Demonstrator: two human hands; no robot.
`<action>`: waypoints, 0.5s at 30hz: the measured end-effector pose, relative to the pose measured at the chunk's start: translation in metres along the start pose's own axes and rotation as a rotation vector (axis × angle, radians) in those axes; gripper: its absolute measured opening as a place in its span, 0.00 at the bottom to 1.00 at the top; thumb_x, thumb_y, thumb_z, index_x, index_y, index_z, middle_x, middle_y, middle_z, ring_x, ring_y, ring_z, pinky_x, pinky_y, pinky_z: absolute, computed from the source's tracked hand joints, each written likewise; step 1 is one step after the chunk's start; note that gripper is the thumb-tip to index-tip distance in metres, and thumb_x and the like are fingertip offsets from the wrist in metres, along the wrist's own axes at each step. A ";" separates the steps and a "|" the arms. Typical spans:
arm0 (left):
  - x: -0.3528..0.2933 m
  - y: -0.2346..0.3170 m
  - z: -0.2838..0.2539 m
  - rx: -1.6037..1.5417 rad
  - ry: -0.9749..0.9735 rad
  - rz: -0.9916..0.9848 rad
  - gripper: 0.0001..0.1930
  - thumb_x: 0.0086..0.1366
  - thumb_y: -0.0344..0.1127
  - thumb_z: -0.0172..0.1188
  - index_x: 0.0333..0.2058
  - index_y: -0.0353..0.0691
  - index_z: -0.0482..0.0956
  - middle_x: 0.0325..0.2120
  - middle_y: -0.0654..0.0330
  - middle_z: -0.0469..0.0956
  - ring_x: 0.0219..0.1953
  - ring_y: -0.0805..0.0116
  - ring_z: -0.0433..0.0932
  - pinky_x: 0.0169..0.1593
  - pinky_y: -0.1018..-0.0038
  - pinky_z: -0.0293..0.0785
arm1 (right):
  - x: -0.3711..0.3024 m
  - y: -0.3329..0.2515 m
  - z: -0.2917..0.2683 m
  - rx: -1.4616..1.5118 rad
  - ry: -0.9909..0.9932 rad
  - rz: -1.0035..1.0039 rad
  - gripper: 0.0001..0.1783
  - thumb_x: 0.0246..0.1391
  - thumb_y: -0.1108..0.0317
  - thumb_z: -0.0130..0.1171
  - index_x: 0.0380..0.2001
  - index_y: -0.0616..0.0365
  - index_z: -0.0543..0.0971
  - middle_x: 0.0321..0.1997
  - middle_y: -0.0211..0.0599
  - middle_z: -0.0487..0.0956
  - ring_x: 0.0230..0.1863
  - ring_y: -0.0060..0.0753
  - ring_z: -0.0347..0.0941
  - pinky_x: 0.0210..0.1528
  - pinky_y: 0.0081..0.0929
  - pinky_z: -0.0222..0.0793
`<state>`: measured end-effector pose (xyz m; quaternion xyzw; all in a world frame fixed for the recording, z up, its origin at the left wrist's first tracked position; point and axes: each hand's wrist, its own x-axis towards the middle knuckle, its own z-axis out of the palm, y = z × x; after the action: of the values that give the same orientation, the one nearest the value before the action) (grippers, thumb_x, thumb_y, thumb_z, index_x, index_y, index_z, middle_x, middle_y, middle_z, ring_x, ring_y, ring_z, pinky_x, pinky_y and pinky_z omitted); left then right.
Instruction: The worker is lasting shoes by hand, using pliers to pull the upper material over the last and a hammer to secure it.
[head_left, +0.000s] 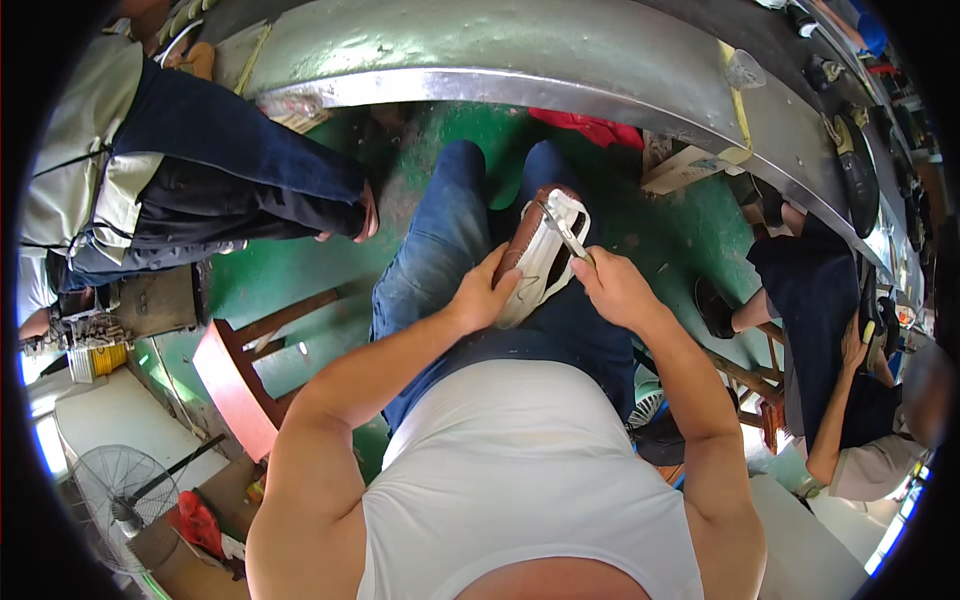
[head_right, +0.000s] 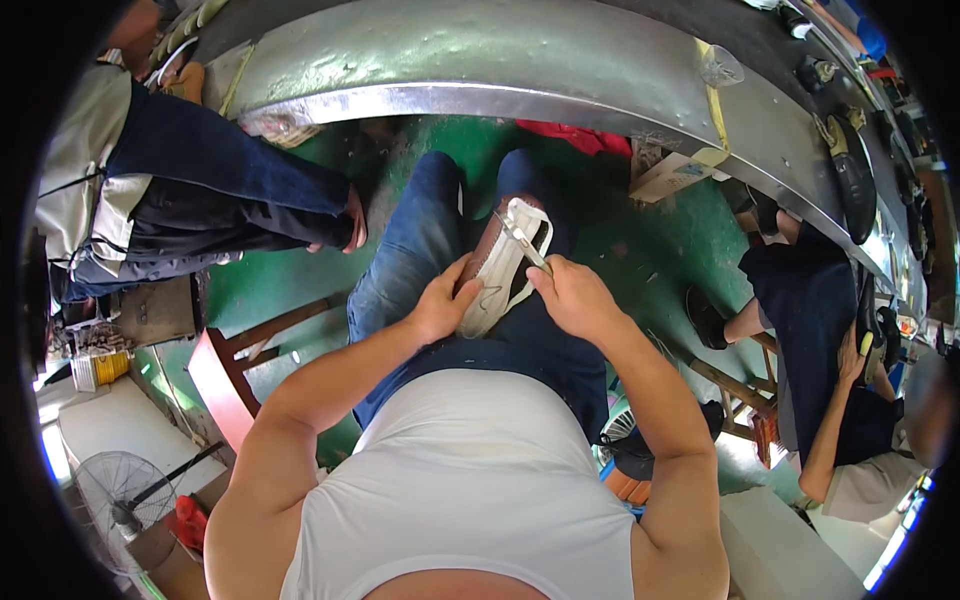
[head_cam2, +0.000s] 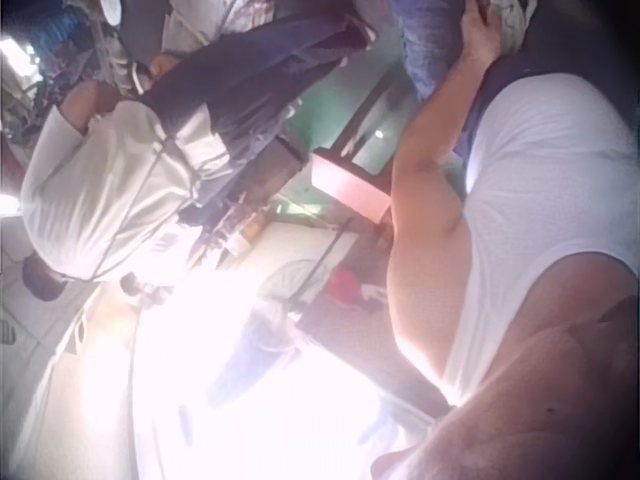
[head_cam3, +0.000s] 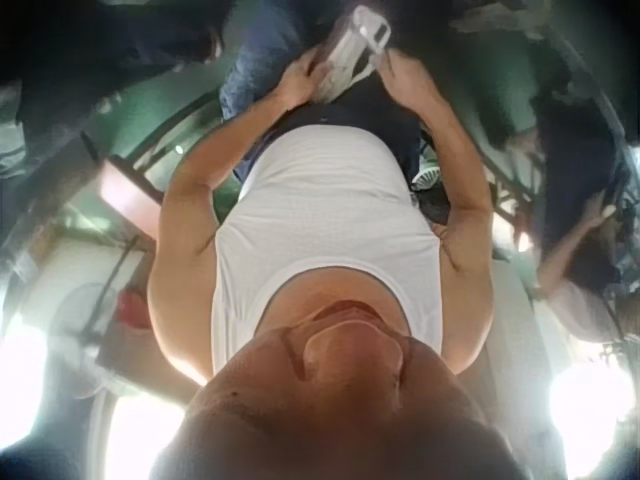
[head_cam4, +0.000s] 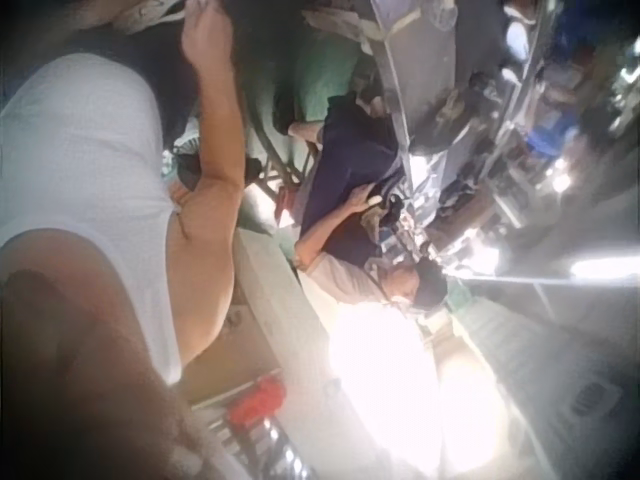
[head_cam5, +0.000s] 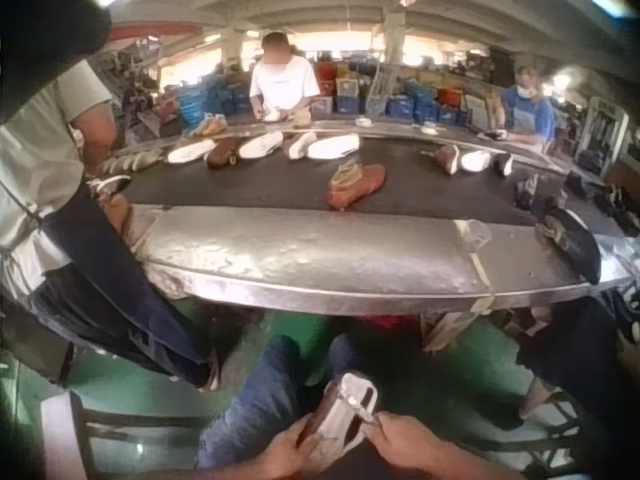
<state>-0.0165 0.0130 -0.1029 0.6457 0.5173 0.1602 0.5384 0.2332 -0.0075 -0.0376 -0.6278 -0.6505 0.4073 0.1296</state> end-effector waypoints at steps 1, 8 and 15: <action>0.003 -0.001 -0.002 -0.058 -0.002 0.034 0.33 0.69 0.43 0.57 0.67 0.33 0.59 0.56 0.37 0.73 0.60 0.43 0.73 0.63 0.65 0.67 | -0.006 -0.003 0.010 -0.001 -0.012 0.001 0.21 0.66 0.53 0.50 0.37 0.65 0.74 0.33 0.59 0.80 0.37 0.63 0.77 0.41 0.51 0.72; 0.003 0.027 -0.033 0.157 -0.274 -0.089 0.50 0.52 0.37 0.71 0.70 0.39 0.51 0.57 0.39 0.72 0.60 0.48 0.72 0.63 0.67 0.66 | -0.028 0.019 0.043 0.003 0.048 -0.048 0.22 0.66 0.52 0.51 0.45 0.64 0.75 0.33 0.54 0.80 0.37 0.59 0.78 0.42 0.45 0.74; 0.001 0.118 -0.099 0.259 0.141 0.342 0.35 0.51 0.35 0.72 0.58 0.37 0.67 0.40 0.44 0.83 0.43 0.48 0.84 0.48 0.64 0.80 | -0.070 0.057 0.081 0.563 0.449 0.006 0.17 0.62 0.63 0.59 0.48 0.64 0.74 0.35 0.38 0.79 0.36 0.28 0.77 0.44 0.28 0.73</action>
<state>-0.0332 0.0800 0.0346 0.7748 0.4529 0.2263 0.3785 0.2310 -0.1083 -0.1049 -0.6434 -0.4662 0.4229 0.4358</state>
